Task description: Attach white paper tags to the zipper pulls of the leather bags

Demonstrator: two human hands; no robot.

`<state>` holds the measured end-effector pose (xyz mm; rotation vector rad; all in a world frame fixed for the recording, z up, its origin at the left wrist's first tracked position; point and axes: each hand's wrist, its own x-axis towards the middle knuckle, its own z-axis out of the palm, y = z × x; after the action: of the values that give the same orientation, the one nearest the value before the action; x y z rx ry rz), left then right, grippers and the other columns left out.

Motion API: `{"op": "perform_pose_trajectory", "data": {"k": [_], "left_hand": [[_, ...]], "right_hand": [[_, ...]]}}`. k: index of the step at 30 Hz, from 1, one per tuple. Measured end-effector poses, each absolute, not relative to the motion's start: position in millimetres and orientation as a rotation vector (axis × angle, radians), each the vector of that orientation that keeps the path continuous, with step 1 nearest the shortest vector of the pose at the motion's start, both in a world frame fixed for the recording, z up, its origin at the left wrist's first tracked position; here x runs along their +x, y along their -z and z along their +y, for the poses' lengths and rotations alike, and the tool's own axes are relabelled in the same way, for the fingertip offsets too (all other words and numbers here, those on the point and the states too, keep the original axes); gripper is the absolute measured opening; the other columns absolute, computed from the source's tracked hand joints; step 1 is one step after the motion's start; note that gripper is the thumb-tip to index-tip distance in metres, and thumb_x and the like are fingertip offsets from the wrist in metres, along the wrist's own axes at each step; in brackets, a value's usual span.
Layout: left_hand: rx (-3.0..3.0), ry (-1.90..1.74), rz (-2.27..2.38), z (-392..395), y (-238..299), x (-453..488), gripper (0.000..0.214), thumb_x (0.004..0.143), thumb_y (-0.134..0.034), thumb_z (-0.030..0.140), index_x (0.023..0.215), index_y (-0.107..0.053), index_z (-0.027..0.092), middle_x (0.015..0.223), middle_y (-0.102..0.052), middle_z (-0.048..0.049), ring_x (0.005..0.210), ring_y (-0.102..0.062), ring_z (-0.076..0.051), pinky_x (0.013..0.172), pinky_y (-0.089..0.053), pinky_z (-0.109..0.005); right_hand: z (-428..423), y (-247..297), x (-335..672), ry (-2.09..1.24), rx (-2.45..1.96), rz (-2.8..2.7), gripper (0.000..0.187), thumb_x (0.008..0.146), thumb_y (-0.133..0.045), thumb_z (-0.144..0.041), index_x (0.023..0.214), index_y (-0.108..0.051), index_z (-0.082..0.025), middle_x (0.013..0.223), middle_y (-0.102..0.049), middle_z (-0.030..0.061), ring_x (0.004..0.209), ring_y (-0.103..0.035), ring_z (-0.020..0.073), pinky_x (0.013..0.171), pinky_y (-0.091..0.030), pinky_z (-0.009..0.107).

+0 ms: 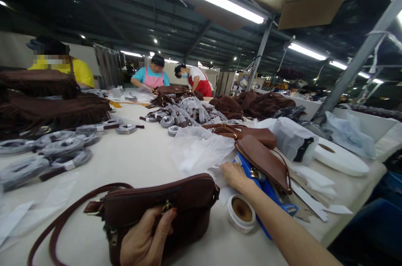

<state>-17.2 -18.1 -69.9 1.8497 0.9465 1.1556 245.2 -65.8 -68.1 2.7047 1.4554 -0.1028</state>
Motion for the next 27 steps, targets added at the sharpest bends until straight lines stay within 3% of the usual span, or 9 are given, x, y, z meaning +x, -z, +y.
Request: {"op": "perform_pose_trajectory", "data": {"k": [3,7,11,12,16,18,23,27], "left_hand": [[1.87,-1.161,0.887,-16.1,69.1,-20.0,0.035,0.073,-0.053,0.059,0.073,-0.064,0.025,0.047,-0.058,0.0079,0.045,-0.055,-0.011,0.052,-0.041,-0.02],[1.85,-1.062,0.761,-11.6,69.0,-22.6,0.028,0.077,-0.054,0.048,0.075,-0.066,0.023,0.049,-0.06,0.0053,0.047,-0.057,-0.012,0.051,-0.043,-0.02],[1.622,-0.968,0.728,-15.1,57.6,-21.5,0.026,0.077,-0.055,0.043,0.07,-0.066,0.02,0.052,-0.061,0.0018,0.052,-0.056,-0.014,0.054,-0.043,-0.022],[1.553,-0.945,0.731,-17.2,53.4,-21.0,0.026,0.076,-0.056,0.042,0.07,-0.066,0.019,0.052,-0.061,0.0012,0.053,-0.055,-0.014,0.054,-0.043,-0.022],[1.339,-0.835,0.693,-23.8,40.6,-20.2,0.026,0.076,-0.058,0.039,0.068,-0.066,0.015,0.053,-0.062,-0.002,0.05,-0.051,-0.012,0.05,-0.039,-0.022],[1.26,-0.792,0.662,-24.7,37.9,-21.5,0.025,0.075,-0.06,0.037,0.067,-0.066,0.014,0.057,-0.064,-0.0032,0.049,-0.05,-0.011,0.048,-0.037,-0.021],[1.059,-0.709,0.647,-22.1,33.2,-28.8,0.022,0.073,-0.064,0.035,0.073,-0.067,0.013,0.069,-0.068,-0.0051,0.059,-0.055,-0.012,0.057,-0.04,-0.022],[0.953,-0.637,0.621,-19.9,27.7,-31.6,0.022,0.072,-0.065,0.034,0.071,-0.066,0.012,0.072,-0.069,-0.0075,0.063,-0.057,-0.014,0.06,-0.041,-0.024]], "right_hand": [[-73.6,52.8,244.4,0.105,2.761,1.413,0.022,0.087,-0.054,-0.03,0.099,-0.059,-0.013,0.103,-0.061,0.0061,0.093,-0.059,0.0188,0.082,-0.047,0.041],[-104.7,27.6,230.2,0.074,2.912,1.427,0.013,0.084,-0.054,-0.02,0.078,-0.063,-0.012,0.086,-0.065,0.0079,0.087,-0.06,0.0205,0.081,-0.044,0.037],[-148.7,22.7,193.8,0.263,3.105,1.575,0.024,0.082,-0.054,-0.029,0.064,-0.059,-0.015,0.064,-0.063,0.0032,0.066,-0.058,0.0166,0.061,-0.043,0.025],[-156.6,27.0,181.8,0.475,3.215,1.66,0.026,0.08,-0.056,-0.034,0.063,-0.057,-0.016,0.062,-0.061,0.0013,0.062,-0.057,0.0152,0.057,-0.042,0.023],[-160.6,50.6,130.2,1.927,3.519,1.737,0.029,0.06,-0.074,-0.04,0.056,-0.056,-0.017,0.061,-0.056,-0.0013,0.059,-0.05,0.0138,0.056,-0.039,0.024],[-149.5,56.7,107.0,2.182,3.456,1.704,0.026,0.058,-0.076,-0.038,0.057,-0.061,-0.017,0.06,-0.056,-0.0013,0.059,-0.048,0.0132,0.058,-0.038,0.024],[-121.3,57.9,71.5,2.115,3.299,2.013,0.03,0.071,-0.065,-0.042,0.058,-0.062,-0.016,0.058,-0.049,-0.0018,0.059,-0.042,0.012,0.058,-0.034,0.023],[-116.4,66.9,62.8,2.03,3.315,2.118,0.026,0.072,-0.065,-0.04,0.061,-0.063,-0.016,0.062,-0.051,-0.0008,0.065,-0.044,0.014,0.062,-0.036,0.025]]}}
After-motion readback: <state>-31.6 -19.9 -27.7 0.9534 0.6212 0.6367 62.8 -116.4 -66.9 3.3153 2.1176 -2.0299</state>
